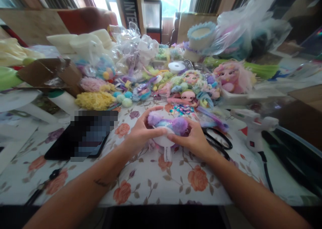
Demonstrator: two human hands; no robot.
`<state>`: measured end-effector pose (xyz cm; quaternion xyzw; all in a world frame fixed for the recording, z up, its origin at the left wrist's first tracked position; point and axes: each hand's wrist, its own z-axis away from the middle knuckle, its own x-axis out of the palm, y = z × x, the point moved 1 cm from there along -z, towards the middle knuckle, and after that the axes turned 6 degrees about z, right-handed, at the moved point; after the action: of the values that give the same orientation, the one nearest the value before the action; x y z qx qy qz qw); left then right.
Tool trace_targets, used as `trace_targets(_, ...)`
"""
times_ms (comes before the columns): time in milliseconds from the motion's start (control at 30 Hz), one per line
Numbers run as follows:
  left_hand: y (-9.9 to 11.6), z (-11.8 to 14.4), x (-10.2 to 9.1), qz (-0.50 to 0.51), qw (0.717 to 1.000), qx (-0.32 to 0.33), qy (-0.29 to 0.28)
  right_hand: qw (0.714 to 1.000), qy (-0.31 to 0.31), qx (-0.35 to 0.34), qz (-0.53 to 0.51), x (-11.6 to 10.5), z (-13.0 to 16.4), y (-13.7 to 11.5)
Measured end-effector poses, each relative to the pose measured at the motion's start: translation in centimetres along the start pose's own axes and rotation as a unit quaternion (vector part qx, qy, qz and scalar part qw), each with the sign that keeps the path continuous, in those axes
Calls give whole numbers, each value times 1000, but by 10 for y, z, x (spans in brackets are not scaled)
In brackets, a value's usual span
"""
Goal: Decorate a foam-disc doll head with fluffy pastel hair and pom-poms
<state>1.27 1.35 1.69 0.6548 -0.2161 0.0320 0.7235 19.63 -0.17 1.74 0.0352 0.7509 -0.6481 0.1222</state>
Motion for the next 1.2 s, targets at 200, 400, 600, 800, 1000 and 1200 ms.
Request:
trace_targets(200,0,0,0,-1,1000,-14,11,1000,-1,17,11,1,-1,3)
trace_targets(400,2,1,2,23,999,-39,17,1000,-3,9,11,2,-1,3)
trace_targets(600,1,0,1,26,999,-46,7,1000,3,10,18,2,-1,2)
trace_targets(800,3,-2,-1,-11,999,-39,6,1000,-4,20,1,0,-2,4)
trace_targets(1000,4,-1,3,-7,998,-53,19,1000,-8,29,-10,-1,-3,4)
trace_targets(1200,3,0,2,7,998,-54,15,999,-14,33,-17,0,-1,4)
